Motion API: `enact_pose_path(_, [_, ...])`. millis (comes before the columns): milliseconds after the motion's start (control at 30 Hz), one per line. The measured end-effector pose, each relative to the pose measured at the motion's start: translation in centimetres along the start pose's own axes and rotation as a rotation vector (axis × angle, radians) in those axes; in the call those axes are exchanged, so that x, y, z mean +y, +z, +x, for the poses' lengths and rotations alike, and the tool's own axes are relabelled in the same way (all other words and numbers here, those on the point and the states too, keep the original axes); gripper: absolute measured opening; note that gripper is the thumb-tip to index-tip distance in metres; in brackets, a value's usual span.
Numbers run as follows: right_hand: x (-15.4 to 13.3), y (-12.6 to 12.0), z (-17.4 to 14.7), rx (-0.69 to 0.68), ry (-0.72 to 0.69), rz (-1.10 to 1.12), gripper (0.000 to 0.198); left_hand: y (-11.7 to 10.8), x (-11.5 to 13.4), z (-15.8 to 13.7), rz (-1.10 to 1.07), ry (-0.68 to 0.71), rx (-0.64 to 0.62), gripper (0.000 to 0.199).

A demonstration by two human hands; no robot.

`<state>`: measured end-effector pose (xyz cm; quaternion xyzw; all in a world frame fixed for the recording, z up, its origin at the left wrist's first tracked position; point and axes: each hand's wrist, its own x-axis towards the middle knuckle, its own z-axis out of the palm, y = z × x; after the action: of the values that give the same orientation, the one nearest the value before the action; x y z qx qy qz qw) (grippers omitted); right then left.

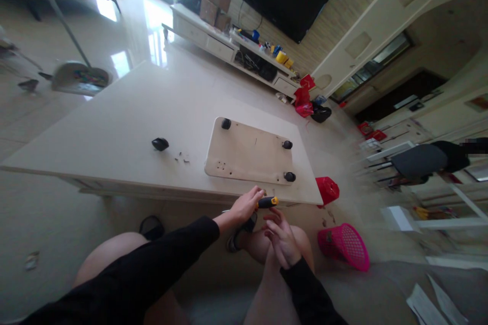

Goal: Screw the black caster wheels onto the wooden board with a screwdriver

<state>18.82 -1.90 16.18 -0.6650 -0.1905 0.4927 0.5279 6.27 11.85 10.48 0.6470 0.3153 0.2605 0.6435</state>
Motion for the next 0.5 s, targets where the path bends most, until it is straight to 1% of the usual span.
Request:
enact_pose_path(67, [0.1,1.1,0.9,0.015,-0.023,0.033,0.073,0.0,0.1,-0.4,-0.030,-0.055,-0.026,0.049])
enact_pose_path(133, [0.3,1.9,1.9,0.034,-0.039,0.044,0.071,-0.2,0.3,-0.8,-0.061,-0.095,-0.044,0.055])
enact_pose_path(267, [0.8,2.8,3.9,0.088,-0.075,0.050,0.062,-0.7,0.9,-0.9,-0.077,-0.098,-0.097,0.063])
enact_pose_path(367, [0.1,2.6,5.5,0.165,-0.142,0.083,0.059,-1.3,1.3,-0.2,-0.077,-0.081,-0.111,0.066])
enact_pose_path(433, [-1.5,1.8,6.8,0.254,-0.215,0.126,0.055,-1.7,1.1,0.5,-0.093,-0.052,-0.037,0.064])
enact_pose_path(500, [-4.2,0.2,8.4,0.356,-0.283,0.168,0.045,-2.0,0.5,1.2,-0.106,-0.074,0.123,0.055])
